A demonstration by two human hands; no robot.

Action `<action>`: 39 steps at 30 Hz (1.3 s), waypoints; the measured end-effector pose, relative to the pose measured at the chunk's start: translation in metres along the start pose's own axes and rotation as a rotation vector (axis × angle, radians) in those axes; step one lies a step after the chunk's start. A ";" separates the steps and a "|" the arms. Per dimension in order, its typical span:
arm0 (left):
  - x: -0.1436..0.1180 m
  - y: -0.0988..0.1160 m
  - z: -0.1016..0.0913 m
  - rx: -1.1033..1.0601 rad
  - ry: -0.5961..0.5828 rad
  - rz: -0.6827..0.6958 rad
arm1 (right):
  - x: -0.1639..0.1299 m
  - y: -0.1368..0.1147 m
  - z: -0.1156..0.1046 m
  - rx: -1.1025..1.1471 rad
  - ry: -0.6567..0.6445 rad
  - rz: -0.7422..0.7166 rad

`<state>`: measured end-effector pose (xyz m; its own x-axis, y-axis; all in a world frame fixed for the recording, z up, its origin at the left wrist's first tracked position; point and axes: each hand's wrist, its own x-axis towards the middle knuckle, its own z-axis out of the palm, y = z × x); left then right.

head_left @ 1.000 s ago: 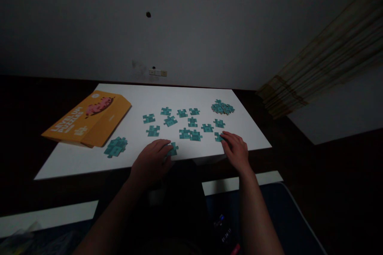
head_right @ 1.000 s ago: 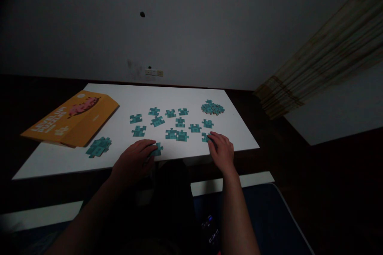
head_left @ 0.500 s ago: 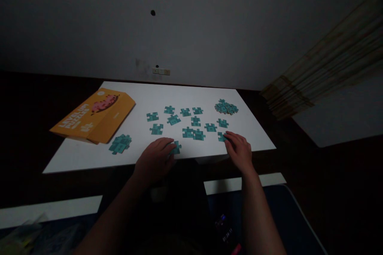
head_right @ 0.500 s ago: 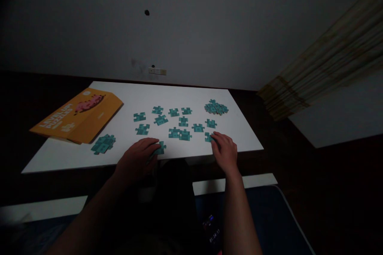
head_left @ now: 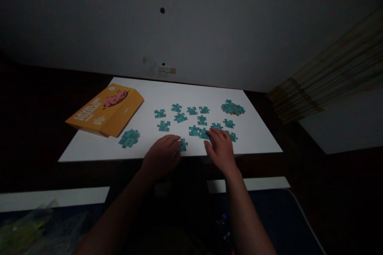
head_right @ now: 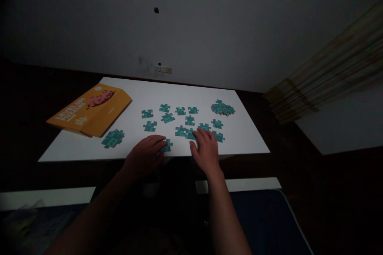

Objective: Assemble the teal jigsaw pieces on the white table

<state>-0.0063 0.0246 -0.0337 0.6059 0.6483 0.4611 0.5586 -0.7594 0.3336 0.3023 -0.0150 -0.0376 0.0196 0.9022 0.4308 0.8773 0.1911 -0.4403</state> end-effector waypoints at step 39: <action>-0.001 0.000 0.004 0.006 -0.006 0.002 | 0.013 -0.035 0.002 0.198 -0.288 -0.261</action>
<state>-0.0044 0.0248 -0.0378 0.6102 0.6470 0.4572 0.5605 -0.7604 0.3280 0.2706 -0.0091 -0.0178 -0.3501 0.8793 0.3228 0.7257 0.4725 -0.5001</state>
